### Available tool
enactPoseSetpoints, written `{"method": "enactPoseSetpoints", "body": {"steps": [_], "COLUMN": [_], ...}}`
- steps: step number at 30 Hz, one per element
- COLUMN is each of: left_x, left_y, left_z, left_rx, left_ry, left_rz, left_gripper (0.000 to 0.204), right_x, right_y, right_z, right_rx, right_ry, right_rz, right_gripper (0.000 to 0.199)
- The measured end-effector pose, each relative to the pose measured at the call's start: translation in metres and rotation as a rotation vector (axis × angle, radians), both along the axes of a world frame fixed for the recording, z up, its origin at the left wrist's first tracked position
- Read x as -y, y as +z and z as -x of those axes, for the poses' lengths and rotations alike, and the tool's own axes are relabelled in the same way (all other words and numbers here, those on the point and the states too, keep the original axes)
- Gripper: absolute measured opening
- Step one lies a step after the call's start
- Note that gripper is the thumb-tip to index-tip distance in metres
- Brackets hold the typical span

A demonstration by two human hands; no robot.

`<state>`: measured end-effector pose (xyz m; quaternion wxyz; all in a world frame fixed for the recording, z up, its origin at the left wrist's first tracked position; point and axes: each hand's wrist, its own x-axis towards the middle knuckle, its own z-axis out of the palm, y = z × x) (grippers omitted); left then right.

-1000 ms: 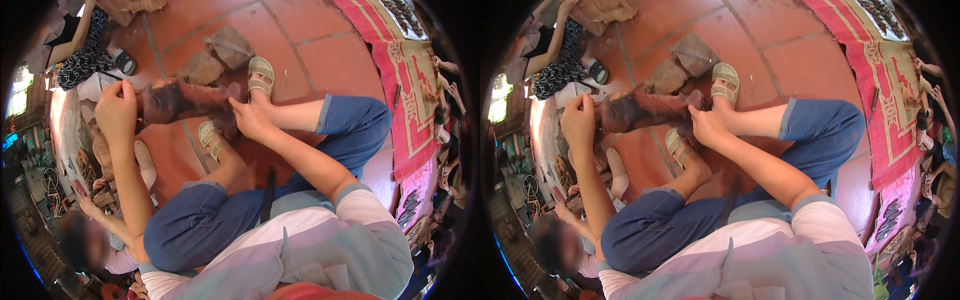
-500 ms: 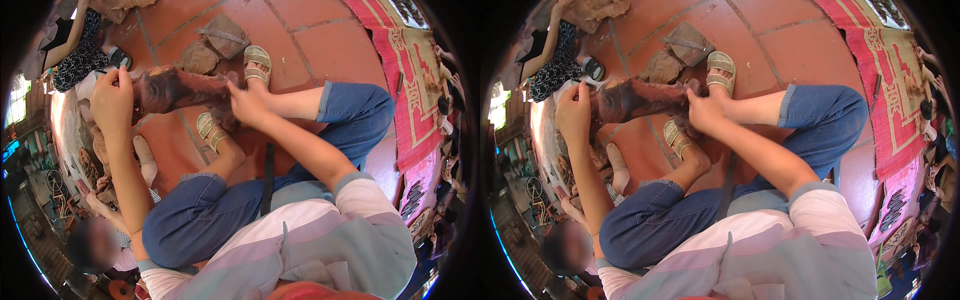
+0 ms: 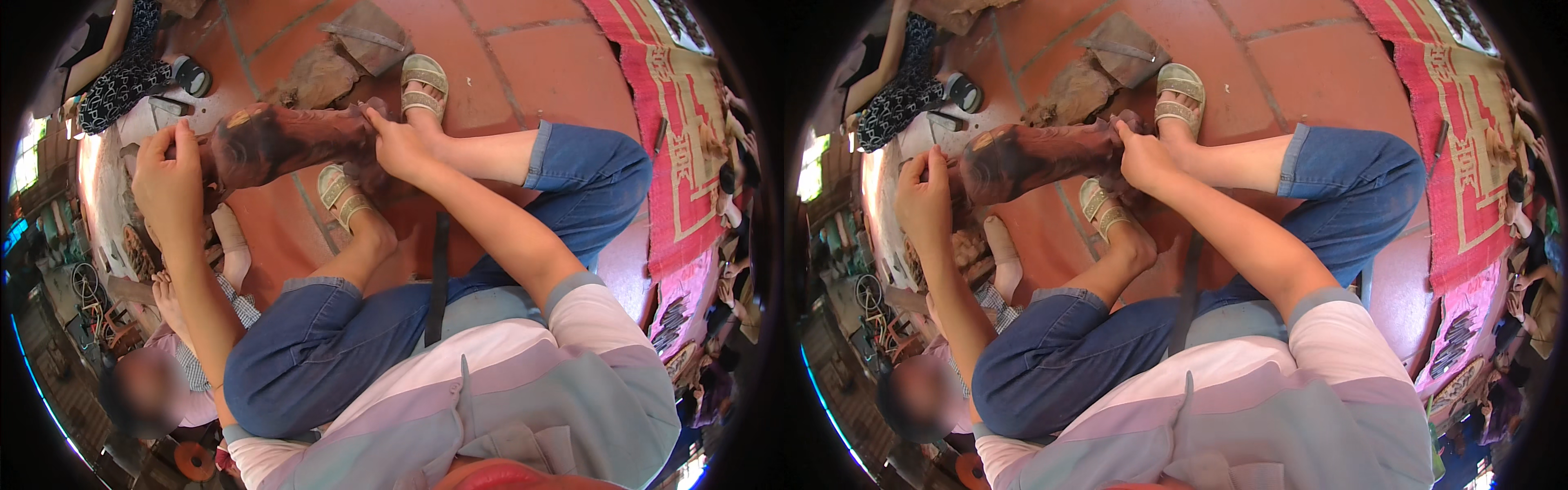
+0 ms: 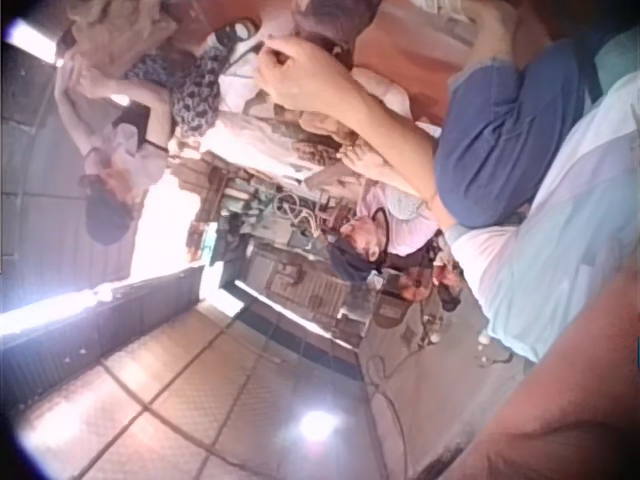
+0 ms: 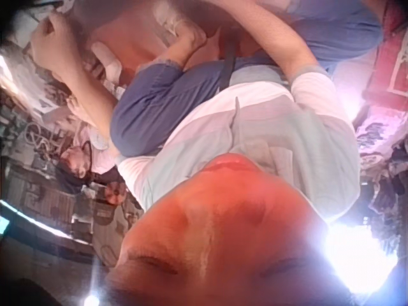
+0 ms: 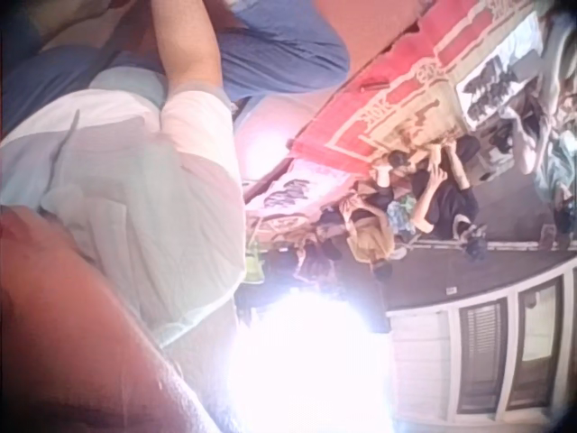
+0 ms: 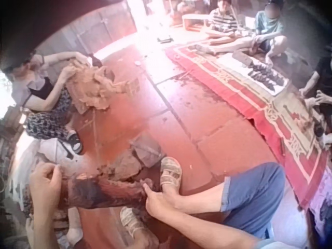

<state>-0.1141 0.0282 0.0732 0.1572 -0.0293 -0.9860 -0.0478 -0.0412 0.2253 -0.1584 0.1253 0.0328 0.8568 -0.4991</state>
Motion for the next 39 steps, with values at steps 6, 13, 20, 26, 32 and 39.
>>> {"method": "enactPoseSetpoints", "body": {"steps": [6,13,20,26,32,39], "left_x": [0.004,0.026,0.072,0.076,0.072,0.073], "left_y": [-0.004,-0.005,-0.021,-0.012,-0.016,-0.011], "left_z": [-0.017,-0.033,-0.068,-0.082,-0.09,-0.095], "left_rx": [-0.051,-0.084,-0.104,-0.149,-0.16,-0.19], "left_ry": [-0.053,-0.116,-0.144,-0.188,-0.186,-0.182], "left_rz": [-0.078,-0.134,-0.3,-0.294,-0.281,-0.261], "left_gripper": [0.022,0.017,0.025,0.024,0.019,0.015], "right_x": [0.018,-0.026,-0.08,-0.011,0.011,0.011], "right_y": [0.019,0.019,0.037,0.021,0.04,0.037], "right_z": [-0.036,0.011,-0.019,-0.059,-0.051,-0.062], "right_rx": [-0.007,0.121,0.332,-0.456,-0.128,-0.224], "right_ry": [-0.022,0.073,-0.302,-0.141,0.058,0.116], "right_rz": [0.039,0.131,0.655,0.318,-0.112,-0.244], "right_gripper": [0.054,0.054,0.038,0.03,0.042,0.051]}}
